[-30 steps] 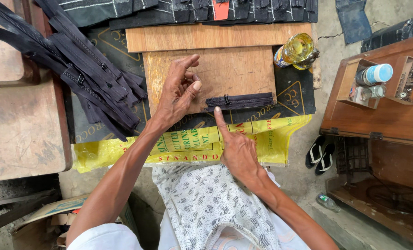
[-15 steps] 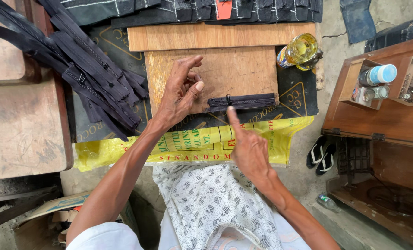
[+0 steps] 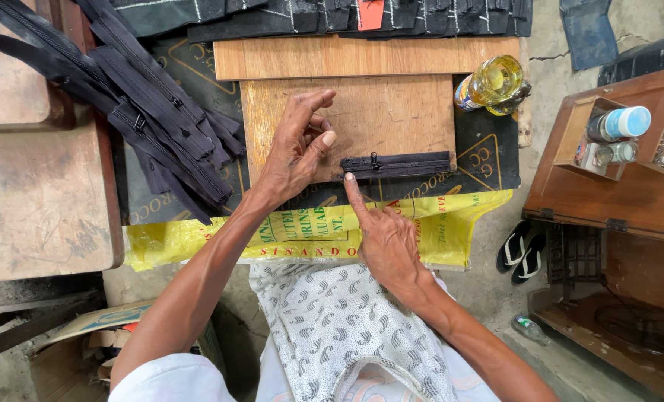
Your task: The person sits at a low wooden workbench and sews black zippers onto dark fabric pieces using a sewing machine. They repeatedly pick up a zipper, align it with a fabric piece, and stitch it in place, then place the finished item on a pile.
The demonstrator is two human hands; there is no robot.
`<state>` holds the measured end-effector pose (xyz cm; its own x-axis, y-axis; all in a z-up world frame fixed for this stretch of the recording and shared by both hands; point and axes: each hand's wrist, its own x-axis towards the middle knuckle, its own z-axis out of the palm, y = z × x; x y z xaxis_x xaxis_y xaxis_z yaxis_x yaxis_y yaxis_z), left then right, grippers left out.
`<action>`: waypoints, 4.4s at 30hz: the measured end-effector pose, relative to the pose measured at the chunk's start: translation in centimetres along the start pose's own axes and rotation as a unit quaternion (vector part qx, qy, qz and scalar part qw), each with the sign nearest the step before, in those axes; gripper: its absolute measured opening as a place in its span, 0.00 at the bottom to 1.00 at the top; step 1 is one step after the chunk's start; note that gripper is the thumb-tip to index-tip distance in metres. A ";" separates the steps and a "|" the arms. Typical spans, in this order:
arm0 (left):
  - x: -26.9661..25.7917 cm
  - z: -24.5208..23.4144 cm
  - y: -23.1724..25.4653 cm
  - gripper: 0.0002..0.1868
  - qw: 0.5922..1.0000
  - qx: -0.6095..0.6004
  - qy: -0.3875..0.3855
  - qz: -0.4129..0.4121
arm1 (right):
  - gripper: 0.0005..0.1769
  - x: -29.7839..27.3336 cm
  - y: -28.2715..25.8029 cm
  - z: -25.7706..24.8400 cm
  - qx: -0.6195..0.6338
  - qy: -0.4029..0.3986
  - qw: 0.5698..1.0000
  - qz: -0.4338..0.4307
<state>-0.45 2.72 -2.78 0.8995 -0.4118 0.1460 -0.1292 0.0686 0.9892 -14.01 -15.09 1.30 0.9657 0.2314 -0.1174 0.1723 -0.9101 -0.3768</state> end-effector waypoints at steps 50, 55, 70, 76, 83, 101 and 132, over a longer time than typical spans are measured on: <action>0.5 0.8 1.2 0.37 0.985 0.169 -0.035 0.010 | 0.18 6.5 20.4 -12.4 -0.146 0.221 0.964 -0.037; 0.5 1.0 1.2 0.37 0.986 0.166 -0.033 -0.001 | 0.16 2.5 17.5 -11.1 0.022 0.252 0.967 0.026; 0.4 1.1 0.9 0.37 0.984 0.174 -0.040 -0.007 | 0.24 -1.4 13.2 -4.8 -0.001 0.190 0.981 -0.042; 0.4 1.0 0.9 0.37 0.984 0.175 -0.039 -0.001 | 0.26 -2.5 13.3 -4.3 0.066 0.215 0.974 -0.003; 0.5 0.9 1.1 0.37 0.983 0.181 -0.037 0.009 | 0.30 -2.6 12.3 -3.3 -0.015 0.220 0.975 -0.003; 0.7 1.2 1.4 0.37 0.984 0.175 -0.038 -0.007 | 0.18 6.1 20.6 -12.2 -0.149 0.234 0.960 -0.031; 0.3 0.7 0.1 0.28 0.996 0.088 0.004 -0.016 | 0.56 -3.2 6.3 -0.2 0.645 0.006 0.747 0.162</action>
<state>-0.48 1.92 -2.58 0.9071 -0.4047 0.1156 -0.1716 -0.1049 0.9796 -15.99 -21.60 -0.51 0.9191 0.0599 -0.3895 -0.3939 0.1723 -0.9029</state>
